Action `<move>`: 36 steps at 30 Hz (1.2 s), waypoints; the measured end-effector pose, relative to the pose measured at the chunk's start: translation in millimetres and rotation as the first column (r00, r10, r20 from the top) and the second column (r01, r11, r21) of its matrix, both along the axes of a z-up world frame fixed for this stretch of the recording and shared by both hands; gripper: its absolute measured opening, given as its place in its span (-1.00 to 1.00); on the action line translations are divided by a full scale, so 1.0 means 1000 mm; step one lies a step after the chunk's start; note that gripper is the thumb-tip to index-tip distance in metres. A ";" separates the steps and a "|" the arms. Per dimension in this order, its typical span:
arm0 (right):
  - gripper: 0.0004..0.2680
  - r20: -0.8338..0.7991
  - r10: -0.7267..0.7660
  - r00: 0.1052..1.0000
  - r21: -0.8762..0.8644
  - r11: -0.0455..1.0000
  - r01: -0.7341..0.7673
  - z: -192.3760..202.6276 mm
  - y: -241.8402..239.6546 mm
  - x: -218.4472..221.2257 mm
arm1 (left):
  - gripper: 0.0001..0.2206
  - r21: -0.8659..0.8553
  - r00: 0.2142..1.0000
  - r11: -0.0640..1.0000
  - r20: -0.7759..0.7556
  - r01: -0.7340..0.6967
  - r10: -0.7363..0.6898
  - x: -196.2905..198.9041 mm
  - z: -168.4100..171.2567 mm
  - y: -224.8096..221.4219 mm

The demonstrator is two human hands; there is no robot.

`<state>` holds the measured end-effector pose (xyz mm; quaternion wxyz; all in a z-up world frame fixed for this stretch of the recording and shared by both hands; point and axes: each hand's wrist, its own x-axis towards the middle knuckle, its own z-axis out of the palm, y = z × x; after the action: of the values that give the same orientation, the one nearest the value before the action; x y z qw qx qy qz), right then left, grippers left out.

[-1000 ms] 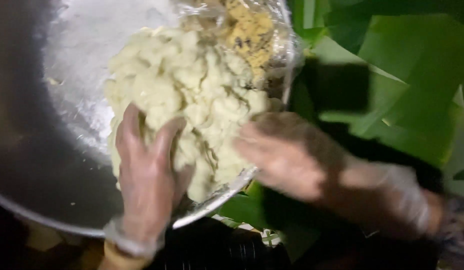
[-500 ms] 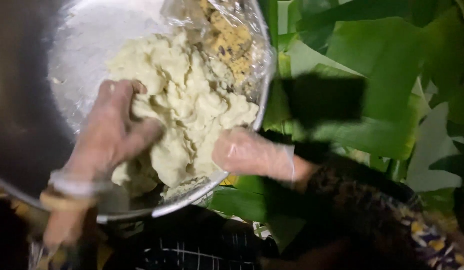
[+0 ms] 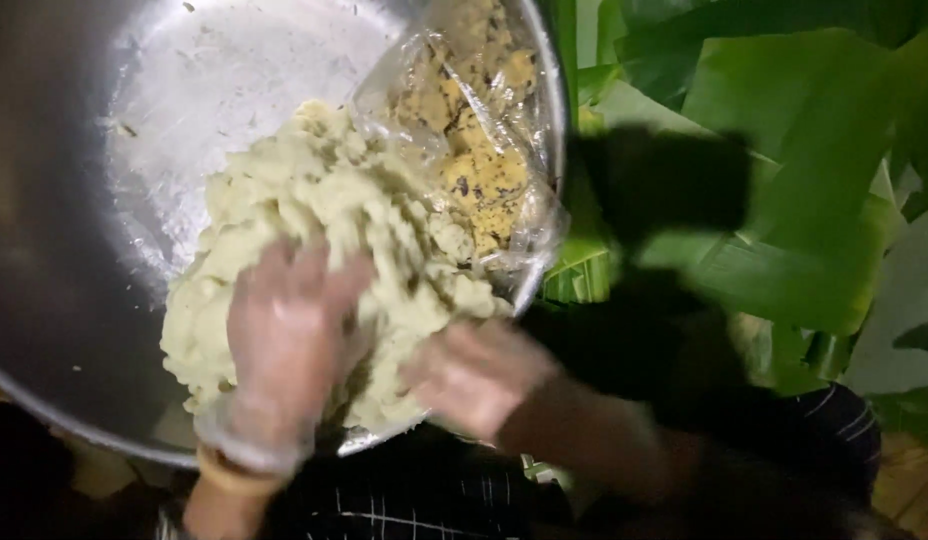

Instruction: Kneading a large batch of dough in a metal basin, likely for traditional food preparation.

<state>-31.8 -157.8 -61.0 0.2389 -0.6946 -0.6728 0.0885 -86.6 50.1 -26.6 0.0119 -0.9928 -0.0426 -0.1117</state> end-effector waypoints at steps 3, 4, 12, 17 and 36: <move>-0.71 0.563 -0.258 0.785 0.303 0.948 0.094 0.024 0.018 0.033 | -0.63 0.059 0.986 0.997 0.156 0.059 -0.067 -0.046 -0.015 -0.008; -0.52 0.700 -0.118 0.705 0.140 0.990 0.026 0.028 0.032 0.039 | -0.60 -0.033 0.995 0.997 0.083 0.066 -0.064 -0.058 -0.015 -0.010; -0.61 0.439 -0.257 0.861 0.129 0.966 0.223 0.009 0.120 0.060 | -0.13 0.331 0.993 0.942 0.117 -0.060 0.022 -0.124 -0.047 0.035; -0.80 -0.211 -0.499 0.841 -0.125 0.867 0.483 0.021 0.100 0.032 | -0.57 -0.208 0.963 0.977 0.248 -0.053 0.105 -0.055 -0.036 0.062; -0.39 0.482 -0.018 0.876 -0.195 0.973 0.127 0.067 0.160 0.052 | -0.56 -0.340 0.950 0.893 -0.207 -0.294 0.234 -0.025 -0.010 0.039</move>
<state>20.3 2.5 6.0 -0.0095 -0.7418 -0.6702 -0.0205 -111.5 89.5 -36.9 -0.1552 -0.9680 -0.1965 -0.0186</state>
